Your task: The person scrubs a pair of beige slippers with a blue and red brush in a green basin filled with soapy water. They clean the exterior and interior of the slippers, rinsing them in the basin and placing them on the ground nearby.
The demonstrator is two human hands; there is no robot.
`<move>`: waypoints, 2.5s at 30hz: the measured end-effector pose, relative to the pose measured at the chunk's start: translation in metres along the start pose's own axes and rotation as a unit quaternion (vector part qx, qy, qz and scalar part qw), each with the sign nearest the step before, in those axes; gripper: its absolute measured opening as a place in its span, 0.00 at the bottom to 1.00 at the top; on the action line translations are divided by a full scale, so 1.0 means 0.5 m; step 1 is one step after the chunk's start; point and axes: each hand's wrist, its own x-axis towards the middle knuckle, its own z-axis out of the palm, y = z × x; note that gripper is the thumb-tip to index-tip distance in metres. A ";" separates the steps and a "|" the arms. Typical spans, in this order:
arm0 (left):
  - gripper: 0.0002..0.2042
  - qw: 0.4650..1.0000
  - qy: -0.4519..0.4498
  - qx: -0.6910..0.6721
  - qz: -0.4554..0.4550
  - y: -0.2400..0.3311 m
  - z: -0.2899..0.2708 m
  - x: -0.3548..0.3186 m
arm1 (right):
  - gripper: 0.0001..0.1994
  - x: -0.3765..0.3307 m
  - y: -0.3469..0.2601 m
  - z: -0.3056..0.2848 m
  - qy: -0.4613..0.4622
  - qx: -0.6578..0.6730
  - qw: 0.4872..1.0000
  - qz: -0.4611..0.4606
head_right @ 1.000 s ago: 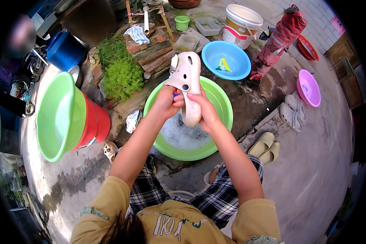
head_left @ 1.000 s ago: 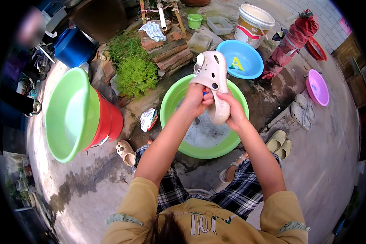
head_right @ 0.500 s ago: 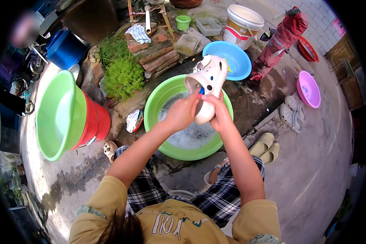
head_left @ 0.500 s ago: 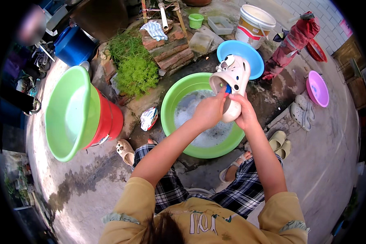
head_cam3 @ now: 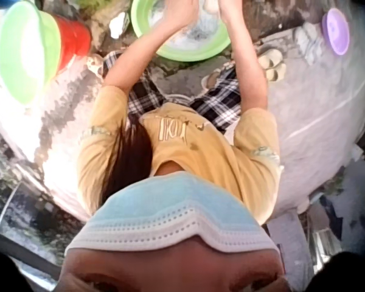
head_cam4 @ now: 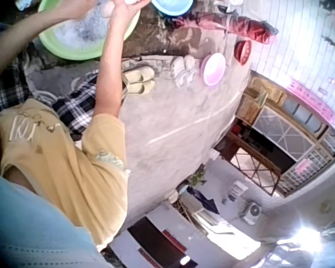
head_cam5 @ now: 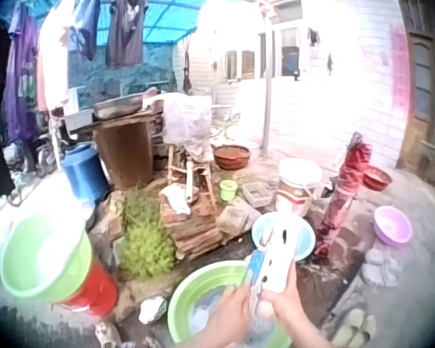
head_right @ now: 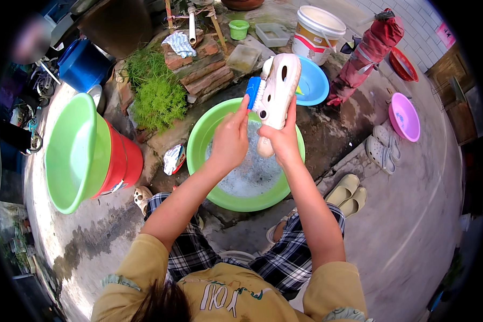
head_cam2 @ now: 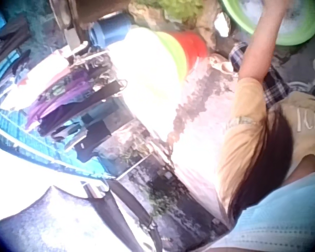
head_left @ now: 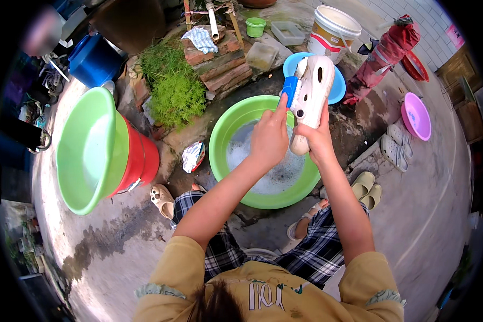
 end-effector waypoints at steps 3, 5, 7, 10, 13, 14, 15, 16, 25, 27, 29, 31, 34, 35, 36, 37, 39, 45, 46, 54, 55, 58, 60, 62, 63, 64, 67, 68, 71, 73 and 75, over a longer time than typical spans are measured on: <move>0.22 0.999 -0.030 -0.014 -0.026 0.001 -0.001 -0.015 | 0.53 0.003 -0.001 0.005 0.012 -0.025 0.999 0.019; 0.21 0.994 -0.103 -0.019 -0.004 0.031 0.012 -0.056 | 0.53 0.014 -0.005 -0.012 0.045 -0.019 0.998 0.029; 0.21 0.996 -0.066 -0.052 -0.019 0.015 0.015 -0.036 | 0.54 0.011 -0.001 -0.017 0.016 -0.033 0.999 0.020; 0.21 0.996 -0.016 -0.056 -0.074 -0.020 -0.008 0.006 | 0.56 -0.012 -0.014 0.015 -0.012 -0.069 0.997 0.016; 0.21 0.998 -0.010 -0.026 -0.051 -0.023 0.001 -0.017 | 0.55 0.004 -0.011 -0.014 -0.018 -0.134 0.991 0.003; 0.21 0.998 -0.030 -0.040 -0.030 -0.004 0.006 -0.038 | 0.55 0.012 -0.007 -0.030 -0.013 -0.129 0.992 0.006; 0.21 0.997 -0.049 -0.054 -0.009 0.013 0.014 -0.058 | 0.54 0.010 -0.017 -0.024 0.001 -0.105 0.994 0.031; 0.21 0.995 -0.069 -0.069 0.013 0.019 0.014 -0.067 | 0.53 0.003 -0.027 -0.013 -0.003 -0.077 0.996 0.050; 0.21 0.999 -0.001 -0.043 -0.005 -0.010 0.011 -0.048 | 0.54 0.000 -0.025 -0.014 -0.052 -0.038 0.997 0.041; 0.21 0.997 -0.026 -0.063 -0.040 -0.013 0.005 -0.033 | 0.53 -0.008 -0.034 -0.011 -0.069 -0.023 0.997 0.018; 0.21 0.986 -0.044 -0.067 -0.143 -0.034 -0.023 0.014 | 0.53 -0.017 -0.024 0.000 -0.079 -0.046 0.996 0.024; 0.21 0.988 0.044 -0.121 -0.090 -0.037 -0.009 -0.001 | 0.50 -0.017 -0.036 0.013 -0.075 -0.033 0.996 0.022; 0.21 0.980 0.090 -0.152 -0.090 -0.010 -0.032 -0.001 | 0.47 -0.008 -0.056 0.011 -0.045 0.009 0.998 0.038; 0.21 0.978 0.091 -0.154 -0.105 0.002 -0.043 0.001 | 0.48 -0.002 -0.056 0.008 -0.033 0.015 0.998 0.047; 0.21 0.985 0.082 -0.145 -0.050 0.009 -0.047 -0.004 | 0.49 0.003 -0.057 0.011 -0.022 0.022 0.998 0.053; 0.21 0.988 0.073 -0.137 0.005 0.017 -0.048 -0.018 | 0.47 0.005 -0.054 0.013 -0.010 0.038 0.998 0.049; 0.22 0.996 -0.026 -0.064 0.059 0.025 -0.033 -0.059 | 0.45 0.000 -0.050 0.006 0.006 0.095 0.993 0.075; 0.22 0.996 0.091 -0.018 -0.014 -0.036 -0.026 0.015 | 0.31 -0.024 -0.045 0.020 0.022 0.145 0.985 0.093; 0.21 0.993 0.113 -0.031 -0.027 -0.033 -0.033 0.020 | 0.33 -0.019 -0.046 0.014 0.022 0.160 0.981 0.110; 0.20 0.996 0.073 0.048 0.002 -0.044 -0.019 0.022 | 0.36 -0.017 -0.046 -0.013 -0.011 0.186 0.973 0.137; 0.23 0.992 0.074 0.103 -0.003 -0.071 -0.029 0.037 | 0.37 -0.021 -0.047 -0.007 -0.018 0.172 0.977 0.126; 0.23 0.992 0.113 -0.016 0.057 -0.022 -0.031 0.004 | 0.39 -0.023 -0.052 0.002 -0.023 0.129 0.988 0.085; 0.23 0.993 0.064 -0.033 0.096 0.008 -0.028 -0.020 | 0.40 -0.015 -0.050 -0.005 -0.027 0.128 0.987 0.093; 0.23 0.993 0.032 -0.020 0.110 0.002 -0.018 -0.028 | 0.41 -0.024 -0.057 -0.002 -0.018 0.110 0.989 0.098; 0.22 0.995 0.058 -0.010 0.077 -0.022 -0.017 -0.006 | 0.41 -0.032 -0.060 0.001 -0.016 0.101 0.990 0.094; 0.22 0.995 0.068 -0.025 0.062 -0.030 -0.027 0.006 | 0.41 -0.032 -0.064 0.004 -0.017 0.092 0.992 0.087; 0.21 0.994 0.077 -0.049 0.061 -0.015 -0.042 0.000 | 0.40 -0.028 -0.057 -0.001 -0.026 0.091 0.992 0.085; 0.21 0.994 0.047 -0.039 0.087 0.001 -0.038 -0.015 | 0.40 -0.028 -0.057 -0.003 -0.027 0.092 0.991 0.092; 0.22 0.993 -0.006 -0.007 0.115 0.016 -0.035 -0.030 | 0.37 -0.027 -0.049 -0.013 -0.040 0.104 0.987 0.115; 0.23 0.998 0.041 -0.016 0.044 -0.029 -0.036 0.009 | 0.36 -0.031 -0.053 -0.008 -0.036 0.123 0.985 0.118; 0.24 0.996 0.084 -0.005 0.022 -0.056 -0.038 0.017 | 0.36 -0.029 -0.051 -0.011 -0.030 0.142 0.980 0.138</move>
